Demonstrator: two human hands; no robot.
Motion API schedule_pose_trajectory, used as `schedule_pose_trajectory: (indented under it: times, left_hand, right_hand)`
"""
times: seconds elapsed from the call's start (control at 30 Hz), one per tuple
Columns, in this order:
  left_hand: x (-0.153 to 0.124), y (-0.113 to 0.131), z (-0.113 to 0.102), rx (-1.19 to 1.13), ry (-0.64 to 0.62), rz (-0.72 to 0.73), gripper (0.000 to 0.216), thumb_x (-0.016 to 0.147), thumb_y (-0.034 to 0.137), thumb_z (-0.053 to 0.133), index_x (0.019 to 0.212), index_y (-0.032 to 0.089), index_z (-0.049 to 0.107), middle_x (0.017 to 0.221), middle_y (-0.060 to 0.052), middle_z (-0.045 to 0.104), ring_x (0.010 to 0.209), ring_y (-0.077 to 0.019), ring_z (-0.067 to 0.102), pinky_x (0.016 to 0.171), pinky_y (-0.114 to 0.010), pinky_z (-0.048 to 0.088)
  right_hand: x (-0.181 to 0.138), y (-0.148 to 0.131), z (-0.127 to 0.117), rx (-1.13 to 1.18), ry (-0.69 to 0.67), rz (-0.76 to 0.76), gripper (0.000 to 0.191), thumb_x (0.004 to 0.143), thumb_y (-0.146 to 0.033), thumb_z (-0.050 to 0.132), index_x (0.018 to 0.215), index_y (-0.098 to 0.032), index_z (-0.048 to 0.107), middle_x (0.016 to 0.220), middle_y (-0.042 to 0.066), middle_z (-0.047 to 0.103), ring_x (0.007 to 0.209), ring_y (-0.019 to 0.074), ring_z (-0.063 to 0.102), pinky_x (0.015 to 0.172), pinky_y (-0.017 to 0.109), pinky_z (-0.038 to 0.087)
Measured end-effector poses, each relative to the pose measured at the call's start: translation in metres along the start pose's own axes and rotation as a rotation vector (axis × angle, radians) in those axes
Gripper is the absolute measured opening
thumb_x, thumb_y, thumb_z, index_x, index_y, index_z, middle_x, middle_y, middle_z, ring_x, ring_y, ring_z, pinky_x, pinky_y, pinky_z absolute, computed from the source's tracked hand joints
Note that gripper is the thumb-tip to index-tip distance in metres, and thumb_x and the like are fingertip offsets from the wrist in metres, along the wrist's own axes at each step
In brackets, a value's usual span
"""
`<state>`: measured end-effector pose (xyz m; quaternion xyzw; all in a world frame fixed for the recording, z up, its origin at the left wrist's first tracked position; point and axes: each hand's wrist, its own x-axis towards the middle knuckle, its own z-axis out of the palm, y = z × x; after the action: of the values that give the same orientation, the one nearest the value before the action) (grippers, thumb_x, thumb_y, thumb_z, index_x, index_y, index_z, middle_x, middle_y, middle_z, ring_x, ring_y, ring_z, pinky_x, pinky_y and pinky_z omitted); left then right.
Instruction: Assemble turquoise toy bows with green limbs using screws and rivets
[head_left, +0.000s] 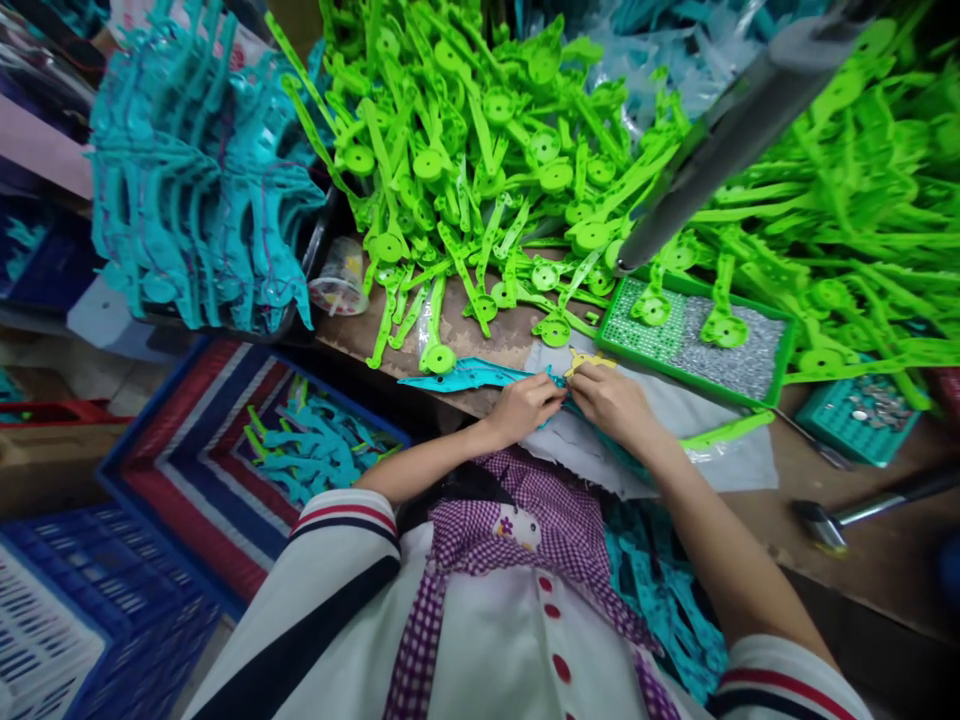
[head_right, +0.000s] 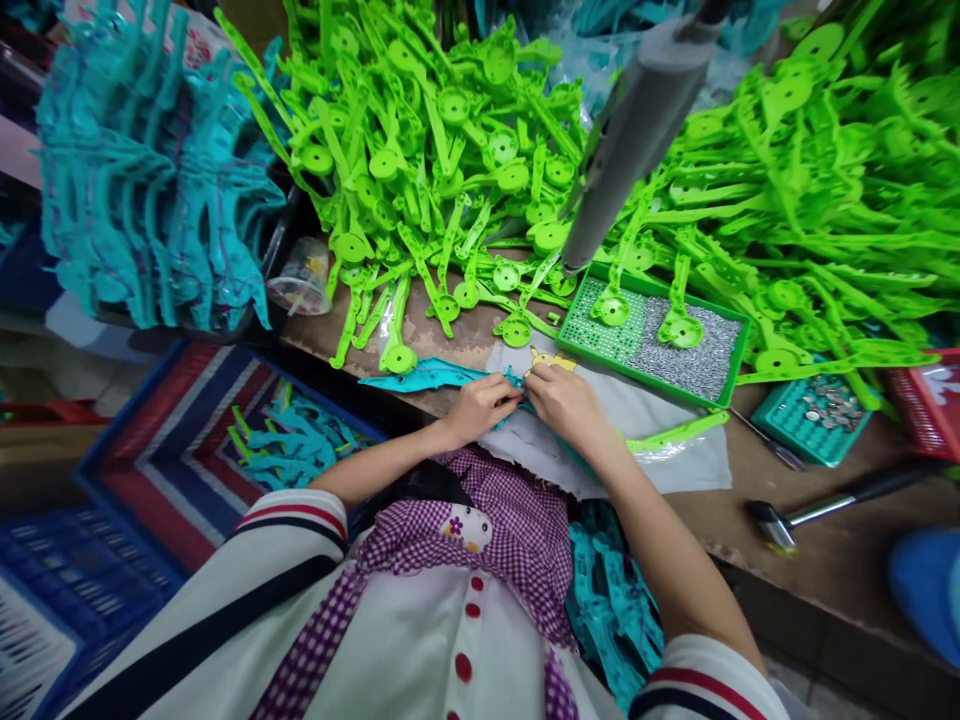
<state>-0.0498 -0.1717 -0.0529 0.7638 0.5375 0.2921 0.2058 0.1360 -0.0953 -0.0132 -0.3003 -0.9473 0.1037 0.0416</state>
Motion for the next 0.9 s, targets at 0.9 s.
schedule_pose_trajectory:
  times: [0.9]
  left_hand:
    - [0.03,-0.011,-0.045,-0.182,-0.377,-0.009,0.018,0.095,0.02,0.065,0.105,0.026,0.08,0.105,-0.005,0.067,0.101,-0.0198,0.064,0.093,-0.037,0.052]
  right_hand:
    - [-0.007,0.01,0.021,0.572,0.141,0.302,0.022,0.093,-0.041,0.062,0.085,-0.021,0.067,0.095,0.009,0.069,0.094,0.026,0.064,0.085,0.04,0.045]
